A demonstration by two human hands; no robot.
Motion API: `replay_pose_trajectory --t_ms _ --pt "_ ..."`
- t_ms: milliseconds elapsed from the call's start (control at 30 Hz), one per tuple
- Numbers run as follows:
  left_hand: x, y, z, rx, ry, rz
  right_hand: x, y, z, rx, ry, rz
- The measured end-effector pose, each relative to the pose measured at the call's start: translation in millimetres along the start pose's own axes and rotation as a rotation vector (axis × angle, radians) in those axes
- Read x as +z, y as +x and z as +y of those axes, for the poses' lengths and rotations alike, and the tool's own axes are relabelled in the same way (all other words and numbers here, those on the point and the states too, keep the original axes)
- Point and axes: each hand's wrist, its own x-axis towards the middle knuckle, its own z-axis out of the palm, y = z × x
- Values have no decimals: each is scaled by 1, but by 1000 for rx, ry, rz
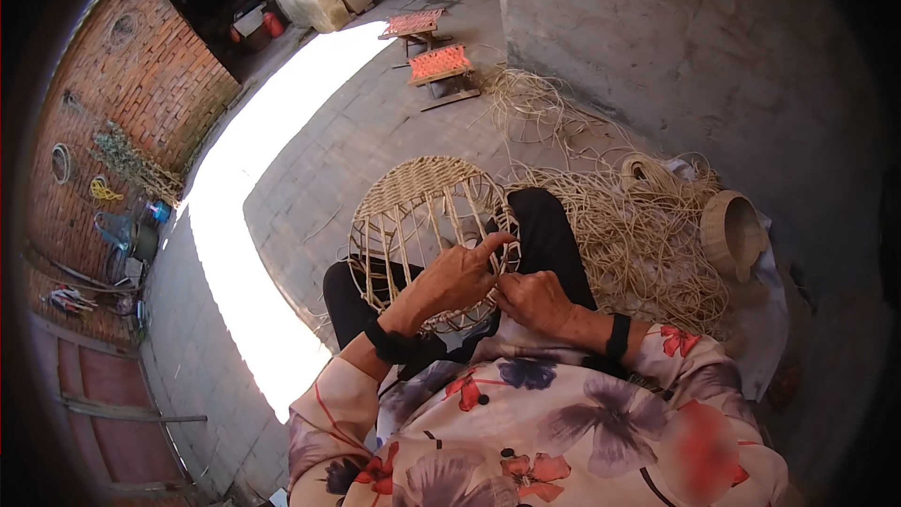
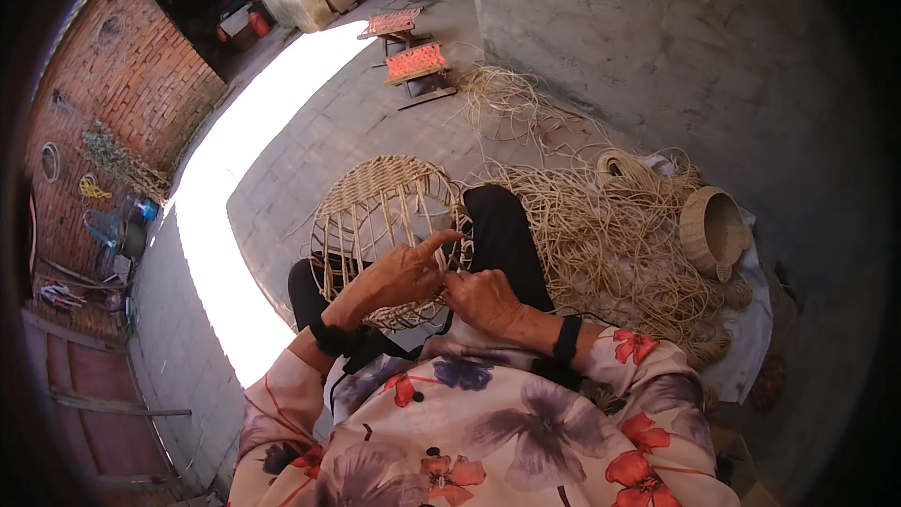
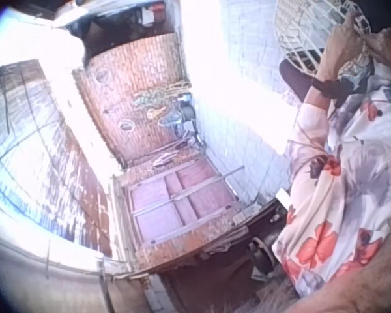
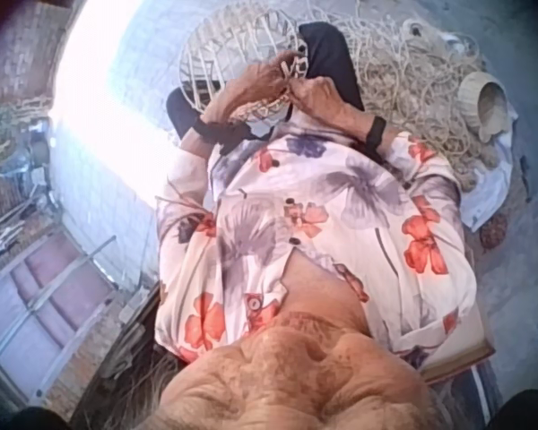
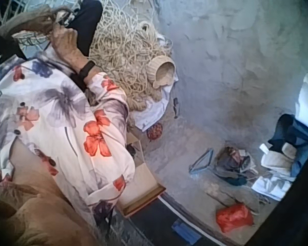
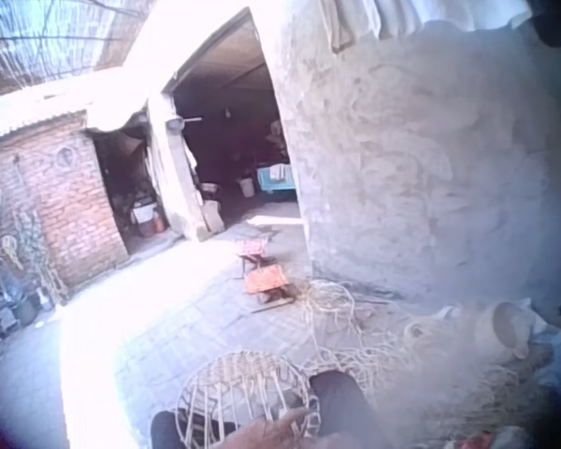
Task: The person is weaving a wicker basket or similar object using strips of bamboo or rattan.
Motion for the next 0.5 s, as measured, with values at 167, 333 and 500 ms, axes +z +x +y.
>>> replay_pose_trajectory --t_ms 167,333,500 --pt "-9 14 -1 39 266 -79 6 -1 3 -16 -13 31" --pt "6 19 -1 66 277 -77 7 -2 5 -33 -2 66" --pt "0 12 -7 -37 -122 -19 -17 2 -7 20 -25 7"
